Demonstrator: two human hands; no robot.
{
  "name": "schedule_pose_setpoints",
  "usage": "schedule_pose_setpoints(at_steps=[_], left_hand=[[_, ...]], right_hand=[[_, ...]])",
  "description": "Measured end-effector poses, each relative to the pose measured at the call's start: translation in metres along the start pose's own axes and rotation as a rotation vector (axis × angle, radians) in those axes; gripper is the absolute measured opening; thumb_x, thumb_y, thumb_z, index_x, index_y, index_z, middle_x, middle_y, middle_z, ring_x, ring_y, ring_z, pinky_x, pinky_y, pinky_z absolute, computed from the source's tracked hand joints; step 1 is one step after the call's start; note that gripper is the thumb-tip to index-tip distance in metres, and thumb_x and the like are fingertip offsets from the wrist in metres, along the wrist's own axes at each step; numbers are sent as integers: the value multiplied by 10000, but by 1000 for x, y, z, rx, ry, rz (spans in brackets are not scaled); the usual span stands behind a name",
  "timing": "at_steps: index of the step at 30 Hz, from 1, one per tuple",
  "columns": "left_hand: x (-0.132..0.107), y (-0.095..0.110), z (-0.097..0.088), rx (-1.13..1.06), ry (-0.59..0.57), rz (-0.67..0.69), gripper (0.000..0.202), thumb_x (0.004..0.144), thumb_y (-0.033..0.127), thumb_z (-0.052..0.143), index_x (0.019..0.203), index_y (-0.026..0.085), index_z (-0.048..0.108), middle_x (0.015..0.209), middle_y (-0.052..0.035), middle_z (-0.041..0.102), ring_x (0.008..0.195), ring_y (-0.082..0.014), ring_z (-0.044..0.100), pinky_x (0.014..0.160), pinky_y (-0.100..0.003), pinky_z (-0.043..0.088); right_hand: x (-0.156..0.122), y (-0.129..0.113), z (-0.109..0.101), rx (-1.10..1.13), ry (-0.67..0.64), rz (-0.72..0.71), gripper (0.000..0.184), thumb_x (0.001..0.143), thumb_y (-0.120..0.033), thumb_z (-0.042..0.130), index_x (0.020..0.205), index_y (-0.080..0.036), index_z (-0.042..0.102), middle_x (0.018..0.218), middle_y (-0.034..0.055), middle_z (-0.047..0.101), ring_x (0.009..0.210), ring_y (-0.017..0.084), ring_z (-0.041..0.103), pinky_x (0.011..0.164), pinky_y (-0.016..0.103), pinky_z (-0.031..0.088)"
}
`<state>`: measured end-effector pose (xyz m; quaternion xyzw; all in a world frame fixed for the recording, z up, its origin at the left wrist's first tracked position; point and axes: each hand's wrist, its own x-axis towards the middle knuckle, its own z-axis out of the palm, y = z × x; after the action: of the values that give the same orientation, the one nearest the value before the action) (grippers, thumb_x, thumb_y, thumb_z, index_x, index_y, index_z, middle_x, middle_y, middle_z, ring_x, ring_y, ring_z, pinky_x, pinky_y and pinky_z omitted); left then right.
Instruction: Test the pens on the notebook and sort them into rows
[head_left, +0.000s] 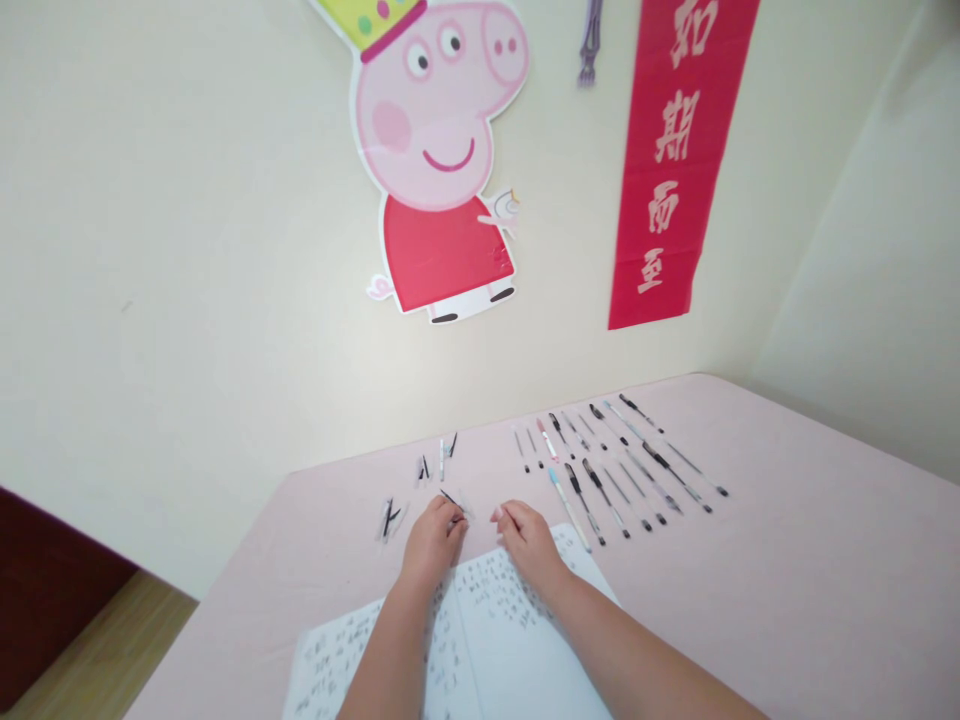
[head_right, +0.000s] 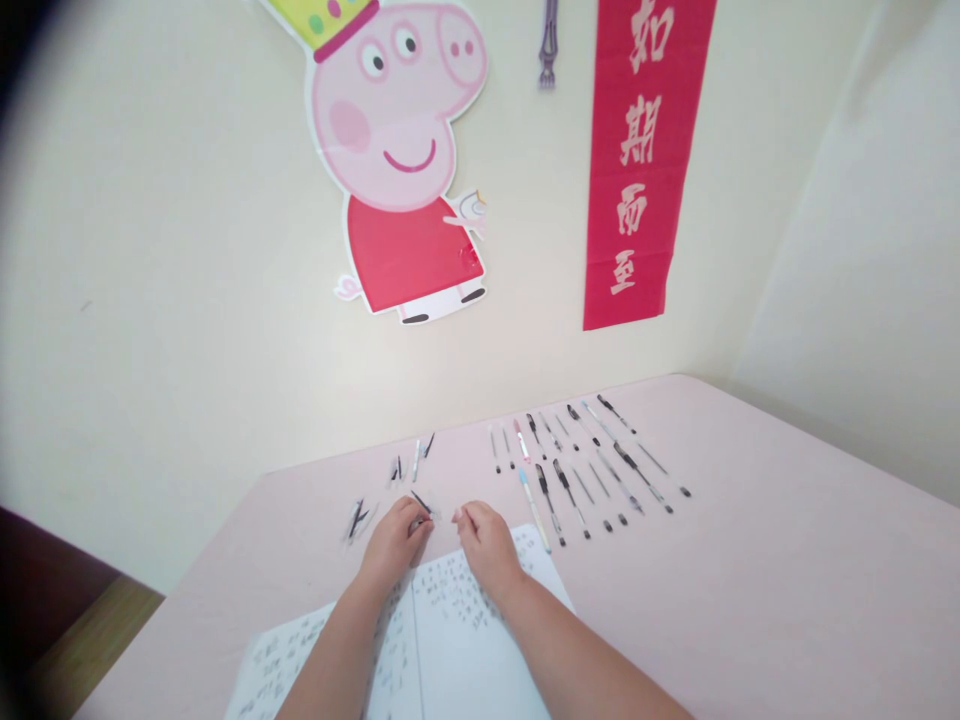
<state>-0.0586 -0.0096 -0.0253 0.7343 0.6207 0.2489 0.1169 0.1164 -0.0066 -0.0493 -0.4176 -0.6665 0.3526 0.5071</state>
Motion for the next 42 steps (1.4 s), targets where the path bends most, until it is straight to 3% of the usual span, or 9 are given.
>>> schedule_pose_setpoints(at_steps=[8, 12, 19, 23, 27, 31, 36, 42], left_hand=[[4, 12, 1, -130, 23, 105, 167, 802, 291, 493, 778, 192, 625, 819, -45, 607, 809, -182, 561, 745, -294, 416], [5, 20, 7, -288, 27, 25, 174, 766, 304, 525, 778, 173, 639, 743, -36, 647, 684, -163, 550, 658, -282, 406], [6, 24, 11, -515, 105, -87, 115, 666, 279, 600, 692, 167, 601, 609, 10, 600, 564, -116, 490, 556, -240, 374], [6, 22, 11, -573, 94, -102, 140, 651, 280, 624, 727, 173, 575, 608, 20, 604, 550, -108, 497, 546, -231, 380], [5, 20, 13, -608, 61, -105, 146, 670, 280, 617, 751, 174, 556, 630, 6, 630, 569, -119, 531, 561, -238, 398], [5, 20, 14, -579, 42, -90, 139, 676, 286, 610, 741, 172, 563, 629, 2, 619, 574, -126, 529, 557, -241, 394], [5, 14, 14, -414, 99, -19, 157, 735, 325, 566, 745, 171, 595, 661, 1, 598, 578, -124, 504, 565, -244, 386], [3, 7, 12, -137, 114, 53, 228, 839, 339, 438, 817, 182, 602, 793, -44, 627, 737, -171, 556, 689, -288, 416]], right_hand=[[3, 2, 3, -75, 22, 12, 163, 821, -219, 470, 856, -171, 621, 787, 37, 606, 678, 143, 541, 642, 262, 441], [3, 10, 7, -19, 0, 39, 269, 748, -147, 498, 981, -184, 627, 840, 33, 636, 608, 124, 530, 611, 258, 452], [4, 8, 7, 40, 0, -2, 217, 755, -158, 513, 914, -183, 658, 825, 40, 631, 679, 141, 559, 647, 270, 469], [4, 6, 5, 25, -2, 10, 271, 741, -131, 507, 962, -191, 651, 814, 28, 609, 629, 123, 539, 628, 262, 465], [4, 7, 5, 0, -20, 17, 227, 737, -119, 512, 891, -184, 666, 795, 30, 600, 637, 127, 540, 633, 262, 458], [5, 8, 5, -8, -13, 28, 135, 743, -138, 527, 792, -176, 646, 775, 27, 594, 644, 132, 538, 631, 260, 448], [4, 5, 3, -25, 48, 33, 69, 750, -170, 529, 754, -182, 597, 750, 15, 580, 652, 141, 534, 615, 257, 435], [4, -3, 0, 2, 137, 27, 66, 784, -221, 507, 773, -184, 560, 736, 14, 575, 643, 144, 525, 603, 258, 431]])
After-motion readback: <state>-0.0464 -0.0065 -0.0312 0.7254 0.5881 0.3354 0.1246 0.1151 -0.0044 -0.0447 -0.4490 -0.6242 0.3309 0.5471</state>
